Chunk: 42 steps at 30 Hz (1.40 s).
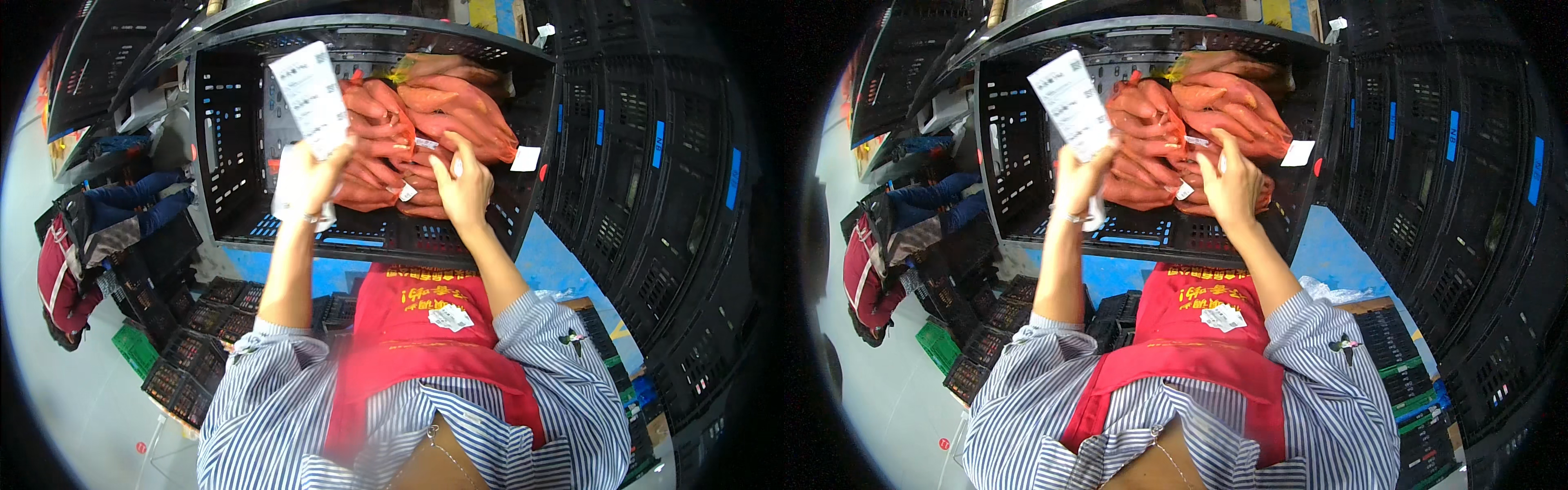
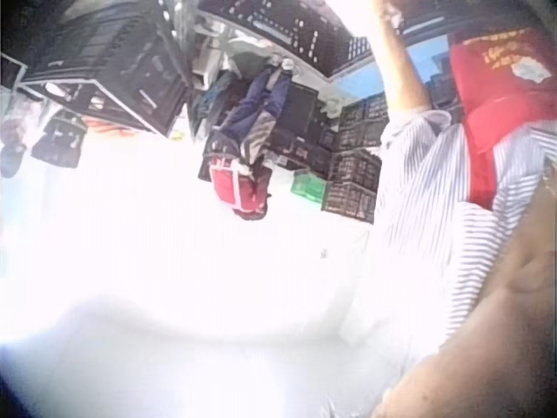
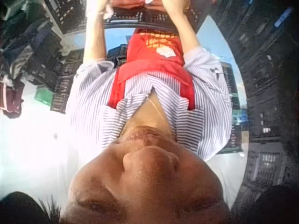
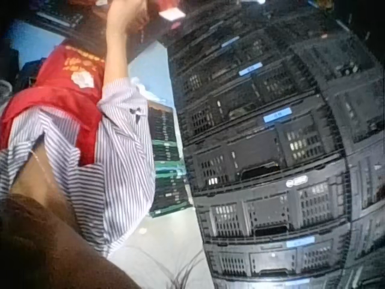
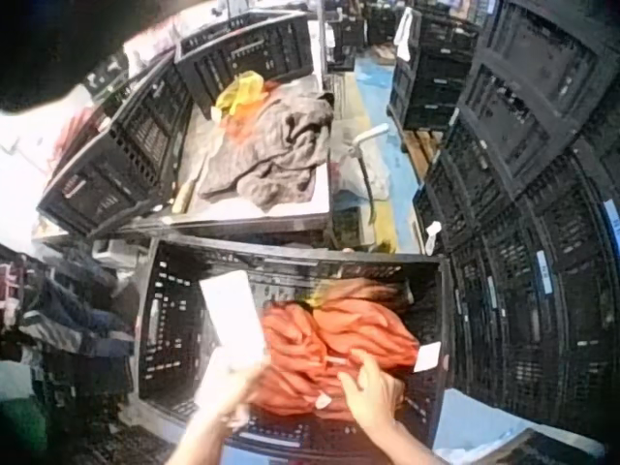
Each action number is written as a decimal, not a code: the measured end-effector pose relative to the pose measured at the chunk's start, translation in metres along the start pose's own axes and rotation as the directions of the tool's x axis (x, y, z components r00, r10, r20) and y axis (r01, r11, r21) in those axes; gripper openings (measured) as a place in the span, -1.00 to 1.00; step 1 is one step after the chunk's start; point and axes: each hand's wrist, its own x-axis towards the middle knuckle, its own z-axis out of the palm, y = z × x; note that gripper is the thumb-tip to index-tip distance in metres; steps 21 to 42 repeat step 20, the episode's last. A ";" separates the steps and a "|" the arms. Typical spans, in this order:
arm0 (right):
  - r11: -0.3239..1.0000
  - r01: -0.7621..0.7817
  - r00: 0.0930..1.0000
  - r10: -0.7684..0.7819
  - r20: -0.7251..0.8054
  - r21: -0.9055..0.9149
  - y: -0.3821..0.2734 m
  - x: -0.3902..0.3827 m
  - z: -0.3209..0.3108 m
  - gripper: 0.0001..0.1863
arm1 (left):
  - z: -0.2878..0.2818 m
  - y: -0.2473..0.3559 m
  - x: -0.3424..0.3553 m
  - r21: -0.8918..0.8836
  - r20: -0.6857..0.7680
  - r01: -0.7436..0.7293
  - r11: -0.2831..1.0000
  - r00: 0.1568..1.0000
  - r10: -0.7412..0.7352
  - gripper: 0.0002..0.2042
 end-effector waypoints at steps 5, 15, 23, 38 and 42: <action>0.981 0.070 0.997 -0.066 0.027 -0.180 0.004 0.028 0.018 -0.70 | 0.063 -0.010 0.002 -0.439 0.145 -0.032 0.898 0.984 0.106 -0.90; 0.998 -0.020 0.967 0.033 -0.252 0.053 -0.011 0.005 0.019 -0.83 | 0.079 -0.012 0.021 -0.032 0.100 -0.401 0.915 0.910 0.402 -0.82; 0.859 -0.326 0.928 0.371 -0.041 0.395 0.007 -0.007 0.047 -0.85 | 0.058 0.015 0.064 0.332 0.521 -0.606 0.723 0.757 0.395 -0.76; 0.859 -0.326 0.928 0.371 -0.041 0.395 0.007 -0.007 0.047 -0.85 | 0.058 0.015 0.064 0.332 0.521 -0.606 0.723 0.757 0.395 -0.76; 0.859 -0.326 0.928 0.371 -0.041 0.395 0.007 -0.007 0.047 -0.85 | 0.058 0.015 0.064 0.332 0.521 -0.606 0.723 0.757 0.395 -0.76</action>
